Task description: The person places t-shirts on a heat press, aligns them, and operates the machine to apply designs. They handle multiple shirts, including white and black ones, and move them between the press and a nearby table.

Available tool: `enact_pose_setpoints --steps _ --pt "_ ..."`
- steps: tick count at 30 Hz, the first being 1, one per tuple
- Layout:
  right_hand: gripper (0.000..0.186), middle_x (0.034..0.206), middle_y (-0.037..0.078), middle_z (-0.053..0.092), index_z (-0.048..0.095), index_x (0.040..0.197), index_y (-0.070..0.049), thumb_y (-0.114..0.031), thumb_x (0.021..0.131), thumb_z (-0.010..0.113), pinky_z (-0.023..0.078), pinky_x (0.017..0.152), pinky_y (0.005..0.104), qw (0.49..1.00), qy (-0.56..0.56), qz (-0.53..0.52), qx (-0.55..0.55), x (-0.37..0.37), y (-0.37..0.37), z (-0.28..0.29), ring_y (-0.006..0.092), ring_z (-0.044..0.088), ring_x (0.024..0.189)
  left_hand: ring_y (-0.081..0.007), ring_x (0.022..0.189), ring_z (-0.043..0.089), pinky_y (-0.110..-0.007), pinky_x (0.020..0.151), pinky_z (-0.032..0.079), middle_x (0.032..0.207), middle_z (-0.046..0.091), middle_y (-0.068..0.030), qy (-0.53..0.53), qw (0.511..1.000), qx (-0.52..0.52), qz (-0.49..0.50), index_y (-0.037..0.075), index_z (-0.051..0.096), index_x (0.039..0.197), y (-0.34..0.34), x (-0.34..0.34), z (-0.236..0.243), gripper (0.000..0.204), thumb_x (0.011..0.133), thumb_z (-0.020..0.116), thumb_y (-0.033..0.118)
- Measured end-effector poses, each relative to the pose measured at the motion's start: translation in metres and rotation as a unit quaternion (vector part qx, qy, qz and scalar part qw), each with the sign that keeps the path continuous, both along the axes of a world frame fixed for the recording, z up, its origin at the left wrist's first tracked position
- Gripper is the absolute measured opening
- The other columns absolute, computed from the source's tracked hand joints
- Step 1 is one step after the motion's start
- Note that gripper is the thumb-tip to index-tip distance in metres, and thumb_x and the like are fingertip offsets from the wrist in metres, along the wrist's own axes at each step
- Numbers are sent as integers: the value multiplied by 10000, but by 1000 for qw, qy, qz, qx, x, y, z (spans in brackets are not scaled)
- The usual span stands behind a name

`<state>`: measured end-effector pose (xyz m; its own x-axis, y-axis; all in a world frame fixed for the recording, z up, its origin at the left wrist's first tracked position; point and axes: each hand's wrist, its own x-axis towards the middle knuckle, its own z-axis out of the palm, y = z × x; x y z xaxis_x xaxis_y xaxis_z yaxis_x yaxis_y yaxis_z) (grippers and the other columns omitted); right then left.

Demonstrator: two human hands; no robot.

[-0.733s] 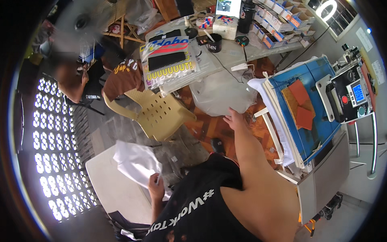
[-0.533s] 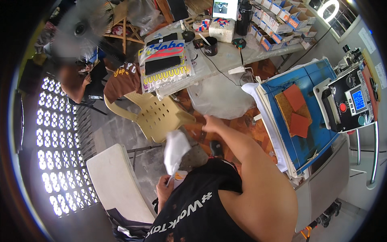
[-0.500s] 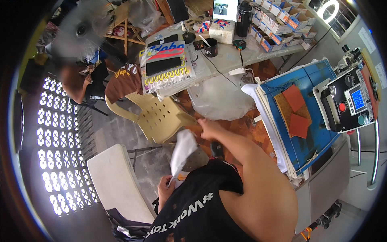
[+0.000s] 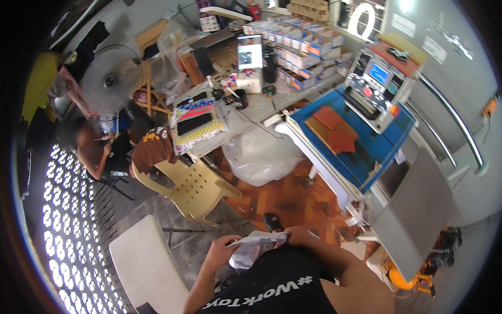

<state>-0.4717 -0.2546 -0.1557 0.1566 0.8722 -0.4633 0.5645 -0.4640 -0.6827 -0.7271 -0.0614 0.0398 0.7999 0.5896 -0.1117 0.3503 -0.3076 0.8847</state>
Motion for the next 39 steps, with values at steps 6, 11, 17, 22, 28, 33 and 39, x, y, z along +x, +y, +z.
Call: enact_pose_setpoints --steps 6,11,17,22,28,33,39 --pt "339 1081 199 642 619 1037 -81 -175 729 725 521 812 509 953 -218 -202 63 -24 -182 119 408 640 956 -304 810 648 -353 719 509 876 661 -138 18 975 4 -221 15 680 949 -33 31 -17 175 777 700 35" --pt "337 1032 194 651 600 1049 -50 -21 719 665 535 770 472 888 -259 -362 116 -45 -291 143 412 643 938 -355 832 652 -368 717 512 892 660 -154 8 967 71 -246 26 622 919 -92 85 -4 150 796 705 46" --pt "244 946 151 711 726 989 -43 45 770 664 541 783 343 778 -196 -583 128 -53 -392 215 291 685 862 -286 874 676 -355 793 529 961 693 -139 -107 903 88 -406 21 671 1064 -138 174 33 300 787 661 -93" --pt "183 918 60 717 714 1004 25 67 843 638 526 789 283 673 3 -716 182 -48 -493 246 138 651 836 -222 820 662 -322 753 518 887 681 -114 -127 903 53 -407 21 675 989 -195 250 62 231 799 648 -108" --pt "172 669 -14 585 666 825 10 -134 850 757 411 545 274 601 -212 -747 191 39 -574 335 69 481 606 -123 585 513 -271 546 416 685 591 -56 -241 860 267 -361 27 643 786 -276 397 141 205 684 812 -30" --pt "318 780 163 673 698 861 27 -284 832 759 492 677 367 625 -304 -717 60 162 -640 341 264 626 707 -222 648 604 -324 640 482 729 656 -128 -203 852 219 -430 -21 684 887 -355 562 137 180 841 724 149" --pt "313 1161 155 695 736 1080 -92 -306 853 703 531 904 446 628 -264 -683 -264 268 -678 242 349 661 1089 -308 882 717 -396 766 549 902 732 -177 38 863 361 -351 48 763 893 -437 671 37 185 810 751 213"
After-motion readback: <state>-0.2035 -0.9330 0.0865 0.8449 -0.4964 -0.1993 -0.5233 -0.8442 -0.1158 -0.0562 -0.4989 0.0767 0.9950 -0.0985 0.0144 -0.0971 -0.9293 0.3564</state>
